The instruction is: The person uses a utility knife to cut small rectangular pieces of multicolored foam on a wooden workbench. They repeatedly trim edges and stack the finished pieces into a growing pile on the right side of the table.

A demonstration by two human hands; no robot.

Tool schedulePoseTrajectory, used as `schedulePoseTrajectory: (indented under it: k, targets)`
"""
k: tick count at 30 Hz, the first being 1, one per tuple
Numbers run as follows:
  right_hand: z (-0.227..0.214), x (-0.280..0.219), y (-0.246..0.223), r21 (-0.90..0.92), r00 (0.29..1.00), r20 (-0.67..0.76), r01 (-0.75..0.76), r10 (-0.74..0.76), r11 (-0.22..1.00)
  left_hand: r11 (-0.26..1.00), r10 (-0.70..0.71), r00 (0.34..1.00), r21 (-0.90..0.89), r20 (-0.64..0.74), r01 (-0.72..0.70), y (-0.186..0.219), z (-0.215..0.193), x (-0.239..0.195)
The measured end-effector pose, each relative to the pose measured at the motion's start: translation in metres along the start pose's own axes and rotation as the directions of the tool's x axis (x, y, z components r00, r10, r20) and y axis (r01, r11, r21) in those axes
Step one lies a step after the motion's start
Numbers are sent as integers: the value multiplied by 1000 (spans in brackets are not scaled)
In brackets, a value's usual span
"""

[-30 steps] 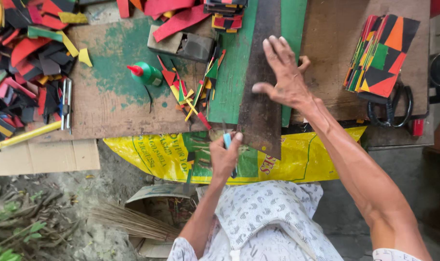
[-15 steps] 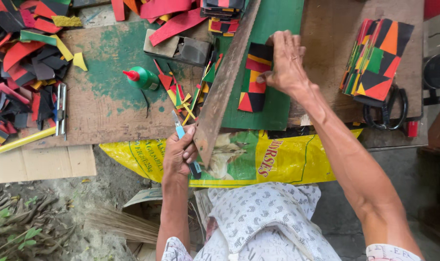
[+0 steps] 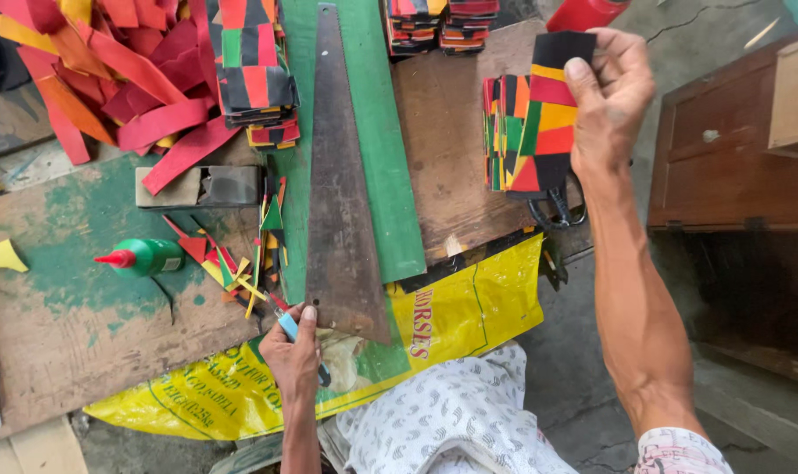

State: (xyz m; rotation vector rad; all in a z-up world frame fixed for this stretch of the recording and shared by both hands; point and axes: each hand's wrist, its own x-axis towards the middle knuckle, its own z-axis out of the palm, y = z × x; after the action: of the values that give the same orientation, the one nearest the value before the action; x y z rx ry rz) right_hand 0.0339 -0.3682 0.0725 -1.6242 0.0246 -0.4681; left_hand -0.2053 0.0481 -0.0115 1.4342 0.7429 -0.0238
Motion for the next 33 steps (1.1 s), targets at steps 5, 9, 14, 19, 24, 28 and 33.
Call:
schedulePoseTrajectory:
  k: [5, 9, 14, 19, 24, 28, 33]
  targets:
    - [-11, -13, 75, -770, 947, 277, 319, -161, 552, 996, 31, 999, 78, -6, -31, -5, -1, 6]
    - [-10, -30, 95, -732, 975, 216, 132, 44, 669, 985, 77, 996, 161, -54, -68, -13, 0, 10]
    - [9, -29, 39, -747, 951, 307, 253, -18, 615, 998, 31, 999, 55, -35, -29, -5, 0, 9]
    - [54, -31, -29, -718, 881, 366, 472, -299, 512, 973, -29, 999, 228, -22, 34, 28, -4, -2]
    - [157, -36, -35, -439, 779, 584, 538, -227, 720, 902, 105, 990, 427, -97, -54, 80, -52, -17]
    - [232, -20, -18, -396, 813, 582, 275, 8, 876, 914, 321, 947, 271, -29, -302, 117, -73, -8]
    - [288, -8, 10, -374, 738, 649, 519, -182, 769, 961, 261, 963, 79, 64, -266, 123, -38, 72]
